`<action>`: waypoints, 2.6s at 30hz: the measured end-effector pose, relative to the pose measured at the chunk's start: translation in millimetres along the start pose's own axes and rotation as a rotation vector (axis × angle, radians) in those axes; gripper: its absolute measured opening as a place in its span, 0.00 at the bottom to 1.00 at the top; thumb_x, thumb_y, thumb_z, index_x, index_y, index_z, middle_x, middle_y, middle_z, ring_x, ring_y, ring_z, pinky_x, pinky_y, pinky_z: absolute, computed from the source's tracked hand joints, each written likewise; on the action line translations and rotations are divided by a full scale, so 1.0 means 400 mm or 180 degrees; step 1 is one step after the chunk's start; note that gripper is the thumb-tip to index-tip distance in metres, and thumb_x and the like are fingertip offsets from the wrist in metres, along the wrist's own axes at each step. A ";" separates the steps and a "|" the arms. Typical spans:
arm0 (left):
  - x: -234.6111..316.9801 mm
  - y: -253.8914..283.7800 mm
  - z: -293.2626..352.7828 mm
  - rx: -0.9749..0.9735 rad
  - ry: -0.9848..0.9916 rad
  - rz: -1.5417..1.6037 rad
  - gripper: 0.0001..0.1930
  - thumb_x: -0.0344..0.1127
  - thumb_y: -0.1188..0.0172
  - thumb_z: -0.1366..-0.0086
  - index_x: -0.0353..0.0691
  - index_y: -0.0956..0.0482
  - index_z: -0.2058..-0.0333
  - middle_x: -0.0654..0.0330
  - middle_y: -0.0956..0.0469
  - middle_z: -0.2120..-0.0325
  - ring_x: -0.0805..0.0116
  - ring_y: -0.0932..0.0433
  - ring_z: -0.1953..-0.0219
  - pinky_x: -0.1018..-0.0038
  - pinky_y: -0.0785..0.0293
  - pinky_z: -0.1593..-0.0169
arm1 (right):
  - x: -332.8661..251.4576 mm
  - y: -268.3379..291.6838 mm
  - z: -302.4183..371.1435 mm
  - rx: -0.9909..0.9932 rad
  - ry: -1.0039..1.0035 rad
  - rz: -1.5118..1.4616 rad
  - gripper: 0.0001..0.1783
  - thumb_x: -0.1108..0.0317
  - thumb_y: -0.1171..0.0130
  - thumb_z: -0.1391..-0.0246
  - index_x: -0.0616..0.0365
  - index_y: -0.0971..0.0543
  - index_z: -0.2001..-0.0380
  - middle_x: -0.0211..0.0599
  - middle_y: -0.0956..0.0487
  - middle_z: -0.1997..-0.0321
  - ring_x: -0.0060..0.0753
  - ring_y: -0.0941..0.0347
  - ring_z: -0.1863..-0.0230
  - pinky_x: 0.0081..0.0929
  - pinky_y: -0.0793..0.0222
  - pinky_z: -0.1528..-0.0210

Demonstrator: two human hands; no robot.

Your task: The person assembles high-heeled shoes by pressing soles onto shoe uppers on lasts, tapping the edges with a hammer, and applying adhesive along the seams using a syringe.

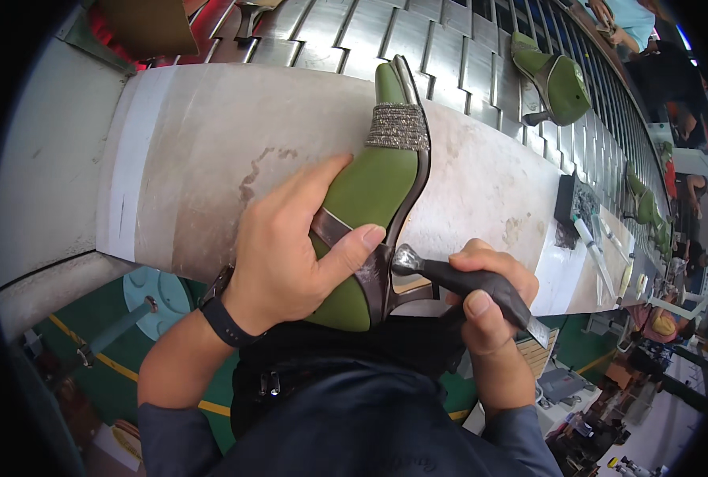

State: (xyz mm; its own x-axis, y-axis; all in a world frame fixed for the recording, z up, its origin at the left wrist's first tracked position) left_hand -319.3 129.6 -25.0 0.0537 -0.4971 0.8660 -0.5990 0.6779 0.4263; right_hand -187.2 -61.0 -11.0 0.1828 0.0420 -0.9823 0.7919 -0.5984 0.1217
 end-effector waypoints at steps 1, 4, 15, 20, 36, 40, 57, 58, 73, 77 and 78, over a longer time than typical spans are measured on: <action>-0.006 -0.002 0.000 -0.0006 0.0020 0.0005 0.33 0.47 0.29 0.35 0.26 0.24 0.42 0.40 0.16 0.54 0.42 0.15 0.55 0.60 0.19 0.53 | 0.006 0.002 -0.006 -0.0005 -0.0021 -0.0001 0.22 0.63 0.31 0.48 0.70 0.16 0.55 0.45 0.19 0.72 0.33 0.25 0.74 0.26 0.32 0.69; -0.003 0.002 -0.001 0.0052 -0.0098 -0.0082 0.34 0.46 0.28 0.37 0.26 0.24 0.41 0.40 0.16 0.55 0.42 0.15 0.56 0.60 0.19 0.54 | -0.019 -0.015 -0.021 -0.0403 0.0528 0.0210 0.20 0.65 0.28 0.50 0.68 0.15 0.57 0.42 0.17 0.72 0.37 0.24 0.75 0.32 0.29 0.72; -0.004 0.006 -0.010 -0.0035 -0.0151 -0.0081 0.38 0.43 0.26 0.39 0.22 0.27 0.38 0.47 0.18 0.64 0.47 0.19 0.67 0.59 0.22 0.62 | -0.066 -0.081 -0.155 -0.1327 -0.0210 0.0892 0.17 0.65 0.25 0.52 0.63 0.14 0.61 0.40 0.17 0.76 0.34 0.24 0.82 0.29 0.31 0.79; -0.009 0.010 -0.007 -0.0126 0.0015 -0.0121 0.38 0.43 0.26 0.39 0.22 0.28 0.38 0.47 0.18 0.64 0.47 0.18 0.66 0.59 0.22 0.62 | -0.045 -0.105 -0.210 -0.1532 -0.0995 0.0894 0.11 0.66 0.27 0.45 0.60 0.14 0.61 0.38 0.12 0.71 0.29 0.13 0.71 0.23 0.21 0.69; -0.004 -0.006 -0.041 -0.0504 0.0637 0.0096 0.37 0.43 0.23 0.40 0.26 0.26 0.38 0.46 0.16 0.49 0.58 0.16 0.46 0.66 0.24 0.40 | -0.008 0.111 -0.051 -0.0006 0.0832 0.3356 0.28 0.85 0.37 0.59 0.68 0.17 0.49 0.51 0.15 0.54 0.51 0.20 0.52 0.39 0.25 0.47; 0.008 -0.045 -0.220 -0.0604 0.0401 -0.0004 0.35 0.42 0.22 0.41 0.28 0.23 0.40 0.50 0.14 0.54 0.65 0.17 0.51 0.69 0.23 0.43 | -0.005 0.140 -0.038 0.0476 0.0951 0.2974 0.27 0.85 0.38 0.59 0.65 0.16 0.50 0.47 0.15 0.52 0.52 0.20 0.50 0.43 0.27 0.45; 0.035 -0.124 -0.876 -0.0809 -0.0251 -0.2372 0.33 0.61 0.51 0.23 0.31 0.16 0.53 0.40 0.16 0.67 0.49 0.12 0.63 0.59 0.17 0.52 | -0.030 0.169 -0.035 0.0637 0.0969 0.2559 0.23 0.80 0.34 0.58 0.63 0.16 0.54 0.42 0.14 0.52 0.47 0.19 0.51 0.42 0.27 0.48; 0.031 -0.037 -0.850 -0.0383 -0.0932 -0.3031 0.29 0.55 0.52 0.22 0.31 0.17 0.50 0.36 0.16 0.60 0.44 0.14 0.53 0.55 0.21 0.45 | -0.038 0.162 -0.039 0.0642 0.1034 0.2473 0.22 0.81 0.34 0.58 0.63 0.16 0.54 0.44 0.14 0.52 0.47 0.19 0.52 0.42 0.27 0.49; 0.092 0.050 -0.363 -0.0641 -0.0199 -0.1618 0.18 0.44 0.38 0.27 0.32 0.13 0.56 0.45 0.14 0.70 0.58 0.14 0.72 0.66 0.21 0.64 | 0.042 -0.104 -0.338 0.0061 -0.0083 -0.0480 0.34 0.57 0.30 0.37 0.66 0.27 0.35 0.57 0.17 0.43 0.49 0.19 0.39 0.41 0.23 0.37; 0.106 0.033 -0.357 -0.1366 0.0857 -0.0133 0.22 0.48 0.44 0.21 0.32 0.15 0.50 0.54 0.13 0.71 0.71 0.14 0.69 0.76 0.22 0.66 | -0.004 -0.088 -0.327 -0.0178 0.0005 0.0076 0.30 0.60 0.26 0.41 0.65 0.24 0.42 0.47 0.13 0.58 0.36 0.14 0.56 0.32 0.19 0.52; 0.060 0.074 -0.437 -0.0827 0.0772 -0.0226 0.23 0.49 0.44 0.21 0.32 0.16 0.49 0.55 0.13 0.70 0.73 0.14 0.68 0.78 0.22 0.66 | 0.041 -0.088 -0.327 -0.0170 -0.0443 -0.0141 0.26 0.62 0.25 0.43 0.64 0.22 0.48 0.40 0.14 0.66 0.27 0.17 0.67 0.28 0.21 0.60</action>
State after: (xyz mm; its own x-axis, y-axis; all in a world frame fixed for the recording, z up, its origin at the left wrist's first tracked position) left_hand -196.0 232.2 54.1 0.2944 -0.4262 0.8554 -0.3655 0.7768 0.5128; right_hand -135.6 65.3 -12.8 0.0675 -0.0460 -0.9967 0.8280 -0.5548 0.0817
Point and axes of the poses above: each hand's wrist, its own z-axis away from the middle knuckle, its own y-axis out of the back of the hand, x = y × z, the point moved 10 cm from there along -z, towards the middle knuckle
